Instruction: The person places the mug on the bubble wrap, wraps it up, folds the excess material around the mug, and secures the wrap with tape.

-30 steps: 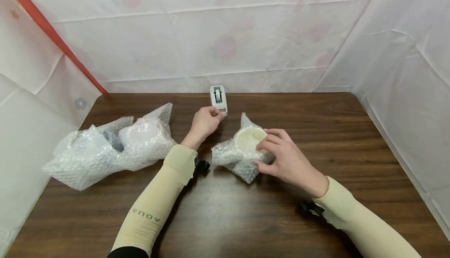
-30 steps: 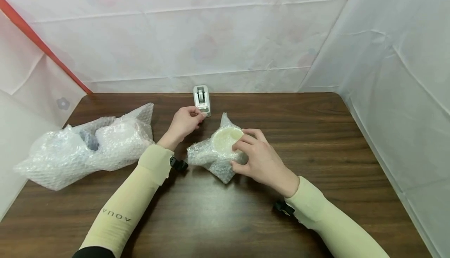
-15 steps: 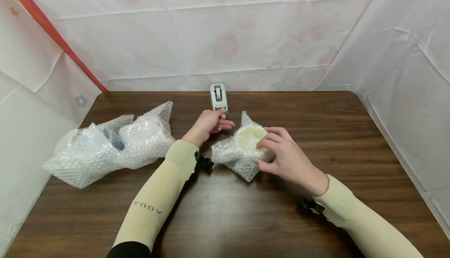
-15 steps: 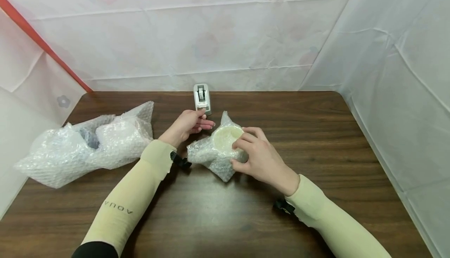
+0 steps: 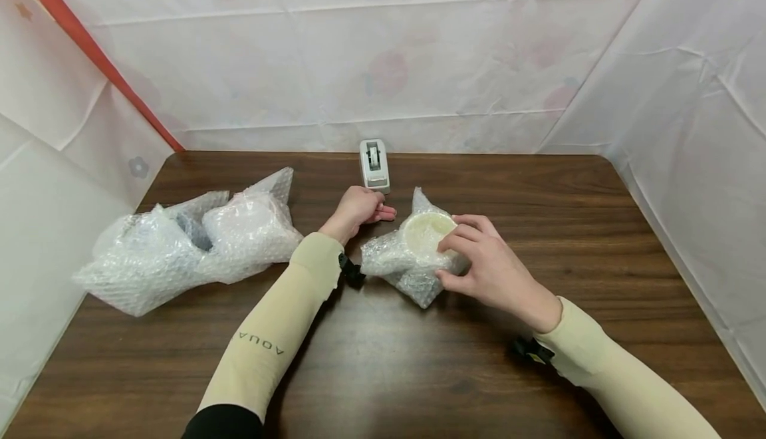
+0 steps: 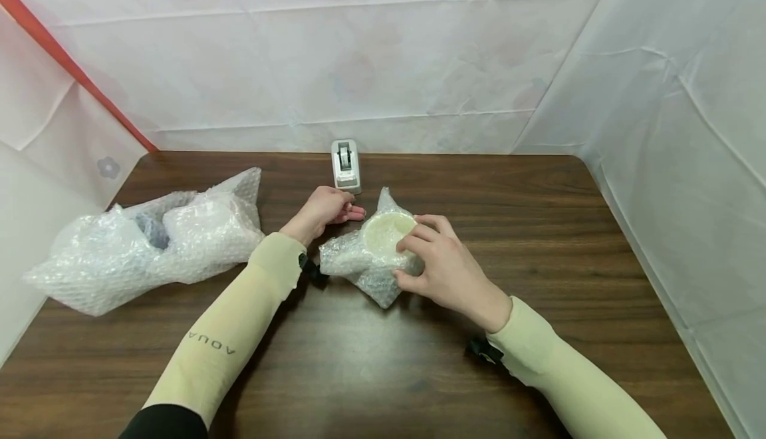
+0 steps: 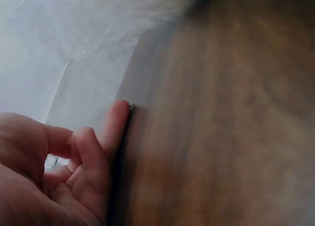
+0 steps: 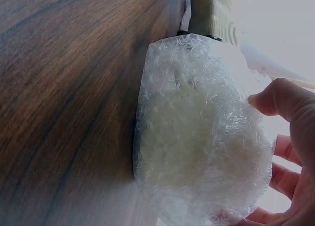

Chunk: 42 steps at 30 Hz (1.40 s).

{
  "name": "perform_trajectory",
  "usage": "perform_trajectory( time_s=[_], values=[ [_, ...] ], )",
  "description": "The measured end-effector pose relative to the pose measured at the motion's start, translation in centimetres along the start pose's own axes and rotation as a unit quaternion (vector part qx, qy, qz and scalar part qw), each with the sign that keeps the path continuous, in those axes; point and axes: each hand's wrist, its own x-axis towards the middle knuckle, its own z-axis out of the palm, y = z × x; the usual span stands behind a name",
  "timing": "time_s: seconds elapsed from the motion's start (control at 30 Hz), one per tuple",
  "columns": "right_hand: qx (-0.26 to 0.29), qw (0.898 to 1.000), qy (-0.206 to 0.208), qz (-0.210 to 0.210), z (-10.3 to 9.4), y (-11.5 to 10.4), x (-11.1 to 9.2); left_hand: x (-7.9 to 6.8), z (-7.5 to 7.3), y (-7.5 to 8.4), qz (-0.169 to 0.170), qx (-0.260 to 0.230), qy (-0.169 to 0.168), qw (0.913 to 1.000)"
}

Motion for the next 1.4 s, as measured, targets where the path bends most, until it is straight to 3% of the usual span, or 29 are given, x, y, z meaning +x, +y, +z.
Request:
perform_trajectory(
  time_s=[0.3,0.4,0.5,0.7,0.8,0.9,0.97,1.07,1.17,1.23,1.4],
  values=[
    [0.010,1.000,-0.008,0.000,0.0,0.1,-0.1,-1.3,0.2,0.3,0.046,0.060,-0.016,0.9970],
    [0.010,1.000,-0.013,-0.002,-0.1,0.1,-0.2,-2.6,0.3,1.2,0.086,0.079,-0.033,0.9925],
    [0.010,1.000,-0.019,0.000,-0.3,0.1,-0.3,-4.3,0.4,2.4,0.143,0.127,-0.051,0.9801],
    [0.015,0.999,-0.044,0.012,-0.5,0.0,-0.3,-7.8,0.3,4.1,0.262,0.257,-0.043,0.9291],
    [0.018,0.998,-0.053,0.013,-0.5,0.2,-0.3,-9.4,0.7,4.2,0.324,0.286,-0.075,0.8989],
    [0.028,0.998,-0.048,0.010,-0.4,0.4,-0.4,-10.6,1.6,3.5,0.378,0.334,-0.113,0.8560],
    [0.036,0.999,-0.038,0.008,-0.3,0.5,-0.5,-11.3,2.3,2.8,0.407,0.377,-0.126,0.8225],
    [0.045,0.998,-0.026,0.016,-0.1,0.5,-0.6,-11.6,3.0,1.6,0.442,0.442,-0.123,0.7706],
    [0.049,0.998,-0.021,0.037,0.0,0.3,-0.7,-11.6,3.4,0.7,0.468,0.487,-0.106,0.7295],
    [0.051,0.997,-0.021,0.051,0.0,0.2,-0.7,-11.5,3.4,0.3,0.477,0.499,-0.097,0.7170],
    [0.057,0.996,-0.028,0.056,-0.2,0.2,-0.6,-11.1,3.3,-0.1,0.481,0.496,-0.095,0.7167]
  ],
)
